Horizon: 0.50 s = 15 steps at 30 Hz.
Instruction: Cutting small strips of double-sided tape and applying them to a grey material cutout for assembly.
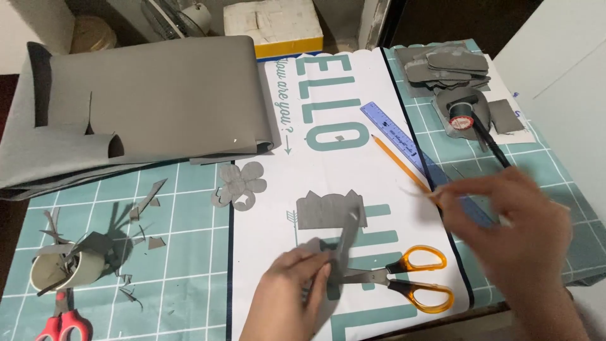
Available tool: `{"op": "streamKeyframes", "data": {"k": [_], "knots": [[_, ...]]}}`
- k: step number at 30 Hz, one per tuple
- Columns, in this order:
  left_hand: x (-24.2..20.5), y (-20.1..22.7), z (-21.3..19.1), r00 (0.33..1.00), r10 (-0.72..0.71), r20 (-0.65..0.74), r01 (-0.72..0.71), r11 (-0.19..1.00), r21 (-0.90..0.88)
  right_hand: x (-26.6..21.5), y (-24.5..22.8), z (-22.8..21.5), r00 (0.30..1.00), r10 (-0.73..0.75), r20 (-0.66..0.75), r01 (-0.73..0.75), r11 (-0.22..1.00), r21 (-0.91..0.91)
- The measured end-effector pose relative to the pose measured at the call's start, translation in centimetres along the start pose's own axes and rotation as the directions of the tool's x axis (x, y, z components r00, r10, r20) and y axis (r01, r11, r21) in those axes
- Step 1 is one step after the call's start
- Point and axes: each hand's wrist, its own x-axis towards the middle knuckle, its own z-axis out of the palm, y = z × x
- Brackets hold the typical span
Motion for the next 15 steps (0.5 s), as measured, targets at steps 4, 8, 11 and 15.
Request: {"op": "streamKeyframes", "data": {"k": [4, 8, 11, 15], "knots": [[-0.4, 0.9, -0.4, 0.989, 0.079, -0.124, -0.053, 0.979, 0.197, -2.4, -2.6, 0.8, 0.968, -0.250, 0.011, 0.250, 0.968, 0.008], [-0.3, 4.3, -2.3, 0.957, -0.255, 0.135, 0.287, 0.894, -0.343, -3.3, -5.9, 1.4, 0.765, -0.642, -0.056, 0.636, 0.739, 0.220], [-0.6, 3.5, -2.3, 0.895, -0.424, 0.139, 0.416, 0.682, -0.601, -4.0, -8.6, 1.5, 0.842, -0.515, -0.161, 0.539, 0.794, 0.281], [-2.0, 1.7, -7.5, 0.972, -0.052, -0.229, -0.039, 0.927, -0.373, -3.9, -8.2, 1.6, 0.840, -0.542, -0.034, 0.514, 0.774, 0.370]]}}
